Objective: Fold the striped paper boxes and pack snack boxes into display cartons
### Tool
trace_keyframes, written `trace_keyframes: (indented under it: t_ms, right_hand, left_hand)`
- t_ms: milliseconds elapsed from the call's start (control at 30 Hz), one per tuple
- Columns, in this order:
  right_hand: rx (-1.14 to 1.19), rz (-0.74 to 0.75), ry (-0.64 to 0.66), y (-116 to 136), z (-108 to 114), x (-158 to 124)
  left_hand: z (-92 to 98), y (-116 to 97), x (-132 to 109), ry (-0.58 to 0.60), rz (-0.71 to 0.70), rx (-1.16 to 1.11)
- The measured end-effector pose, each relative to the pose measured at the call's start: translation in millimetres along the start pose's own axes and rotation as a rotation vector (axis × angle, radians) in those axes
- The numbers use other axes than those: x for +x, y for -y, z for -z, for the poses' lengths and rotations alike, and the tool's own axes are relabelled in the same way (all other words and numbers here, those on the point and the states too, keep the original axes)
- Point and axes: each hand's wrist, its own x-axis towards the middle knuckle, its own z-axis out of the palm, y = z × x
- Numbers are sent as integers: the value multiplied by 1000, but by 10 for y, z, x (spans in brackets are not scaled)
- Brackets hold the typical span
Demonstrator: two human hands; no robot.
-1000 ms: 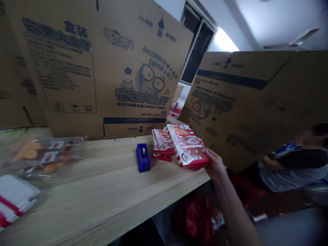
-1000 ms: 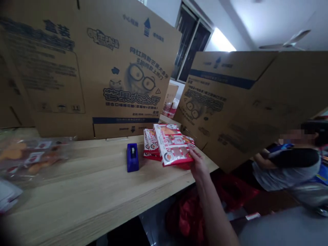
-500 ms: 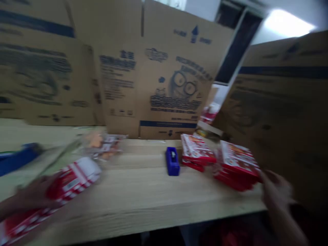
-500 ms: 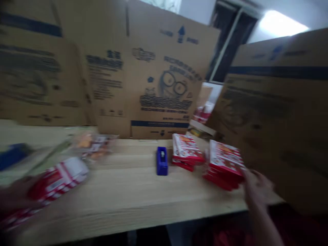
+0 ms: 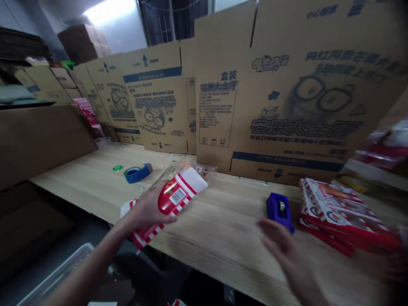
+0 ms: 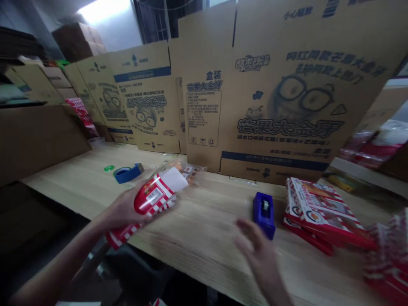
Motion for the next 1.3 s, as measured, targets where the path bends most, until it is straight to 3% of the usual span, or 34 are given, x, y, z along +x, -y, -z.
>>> trace_keyframes:
  t_ms: [133, 233, 333, 500, 667, 767, 867, 1033, 1300]
  right_hand:
    - [296, -138, 248, 95, -668, -101]
    - [371, -126, 211, 138, -854, -92]
    - [342, -109, 105, 154, -675, -144]
    - [227, -124, -22, 136, -334, -248]
    - [310, -231, 19, 88, -337, -241]
    - [398, -283, 3, 84, -329, -196]
    - [419, -279, -6, 75, -271, -125]
    - [436, -335, 21, -49, -185, -95]
    - [415, -363, -72, -294, 15, -229]
  left_hand:
    - [-591, -634, -228, -17, -51, -200]
    - [-990, -919, -284, -9, -86, -371]
    - [-1201, -1063, -275, 29, -67, -475]
    - [-1300, -1111, -186, 107, -45, -701]
    - [-1419, -1023, -164, 240, 203, -1184]
    - [-1475, -955, -259, 289, 263, -1374]
    - [-1556, -905, -422, 368, 260, -1444]
    - [-1757, -901, -630, 274, 383, -1486]
    - [-1935, -1002, -835, 286, 406, -1343]
